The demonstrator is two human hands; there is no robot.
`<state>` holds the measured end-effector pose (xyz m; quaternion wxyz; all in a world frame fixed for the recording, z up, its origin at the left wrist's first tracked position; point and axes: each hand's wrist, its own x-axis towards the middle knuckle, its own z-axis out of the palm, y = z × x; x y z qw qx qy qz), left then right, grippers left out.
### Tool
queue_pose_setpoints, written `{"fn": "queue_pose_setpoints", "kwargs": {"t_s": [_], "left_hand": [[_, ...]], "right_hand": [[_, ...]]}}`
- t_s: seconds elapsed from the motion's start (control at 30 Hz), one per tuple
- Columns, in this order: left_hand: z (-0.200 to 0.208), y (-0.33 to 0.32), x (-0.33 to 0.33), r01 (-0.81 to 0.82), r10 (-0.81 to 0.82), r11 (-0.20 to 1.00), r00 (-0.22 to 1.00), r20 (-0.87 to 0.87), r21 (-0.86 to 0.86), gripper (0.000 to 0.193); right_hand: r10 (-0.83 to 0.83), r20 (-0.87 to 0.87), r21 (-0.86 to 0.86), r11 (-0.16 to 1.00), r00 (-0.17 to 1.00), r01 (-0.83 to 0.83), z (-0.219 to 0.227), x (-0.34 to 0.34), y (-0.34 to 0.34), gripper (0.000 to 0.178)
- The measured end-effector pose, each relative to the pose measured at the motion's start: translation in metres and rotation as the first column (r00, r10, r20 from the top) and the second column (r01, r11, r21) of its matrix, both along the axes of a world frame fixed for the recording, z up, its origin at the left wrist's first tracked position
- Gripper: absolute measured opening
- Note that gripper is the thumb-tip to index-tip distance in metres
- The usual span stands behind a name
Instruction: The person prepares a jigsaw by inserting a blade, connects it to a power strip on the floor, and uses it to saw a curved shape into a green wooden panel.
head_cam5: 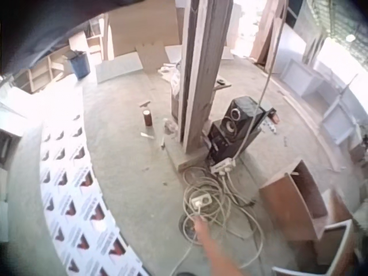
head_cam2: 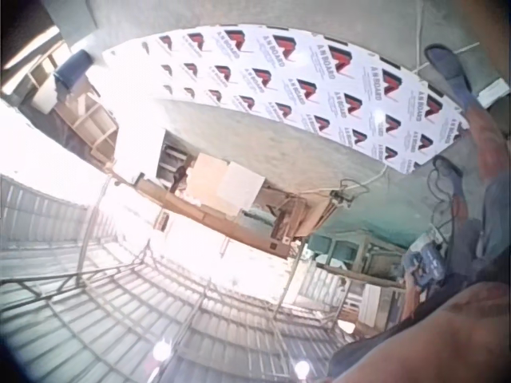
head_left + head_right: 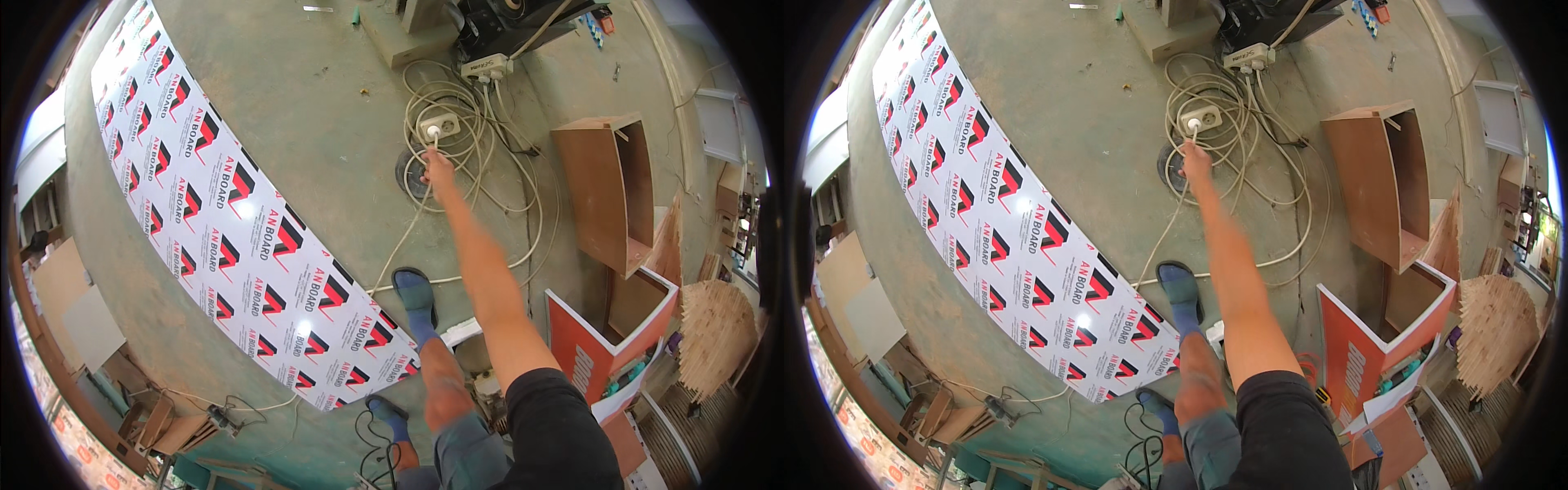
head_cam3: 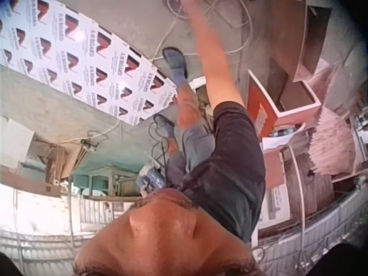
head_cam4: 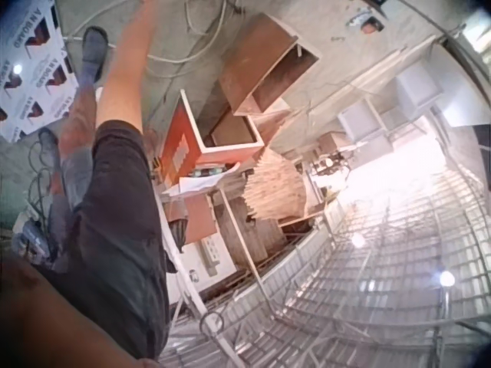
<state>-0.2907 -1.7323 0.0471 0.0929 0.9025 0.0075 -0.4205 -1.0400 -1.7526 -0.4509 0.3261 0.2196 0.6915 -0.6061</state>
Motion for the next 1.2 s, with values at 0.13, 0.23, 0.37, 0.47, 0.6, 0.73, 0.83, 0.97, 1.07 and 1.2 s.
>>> {"fn": "queue_pose_setpoints", "kwargs": {"t_s": [0.13,0.23,0.37,0.47,0.6,0.73,0.83,0.97,1.07,1.2], "left_hand": [[0.006,-0.002,0.008,0.021,-0.020,1.000,0.998,-0.051,0.002,0.015],[0.013,0.004,0.018,0.022,-0.022,1.000,0.990,-0.140,0.000,0.015],[0.056,0.014,0.082,0.002,-0.021,0.995,0.981,-0.194,-0.096,0.016],[0.079,0.038,0.146,-0.036,-0.002,0.988,0.968,-0.251,-0.149,0.016],[0.092,0.078,0.239,-0.122,0.033,0.968,0.928,-0.370,-0.219,0.016],[0.076,0.121,0.326,-0.255,0.022,0.899,0.839,-0.544,-0.356,0.011],[0.062,0.153,0.408,-0.316,0.061,0.858,0.846,-0.530,-0.405,0.008],[0.076,0.182,0.484,-0.562,0.450,0.803,0.791,-0.415,-0.199,0.018],[0.115,0.211,0.535,-0.339,0.265,0.931,0.885,-0.382,-0.138,0.018],[0.112,0.249,0.607,-0.267,0.210,0.959,0.888,-0.408,-0.089,0.016]], "right_hand": [[0.457,-0.174,0.434,0.831,0.873,-0.349,0.055,0.101,0.066,0.045],[0.679,-0.184,0.467,0.696,0.710,-0.545,0.117,0.191,0.147,0.048],[0.629,0.268,0.129,0.727,0.730,-0.674,0.254,0.288,0.137,0.046],[0.584,0.235,0.029,0.795,0.777,-0.606,0.322,0.350,0.149,0.046],[0.094,0.174,-0.187,0.981,0.980,-0.061,0.371,0.440,0.168,0.045],[-0.231,0.277,-0.317,0.894,0.933,0.316,0.390,0.517,0.218,0.048],[-0.349,0.093,-0.349,0.865,0.932,0.359,0.433,0.543,0.242,0.039],[0.191,-0.252,0.333,0.937,0.949,-0.100,0.515,0.571,0.302,0.047],[0.683,-0.184,0.682,0.606,0.707,-0.409,0.584,0.601,0.355,0.058],[0.805,-0.182,0.783,0.466,0.565,-0.412,0.623,0.642,0.391,0.062]]}}
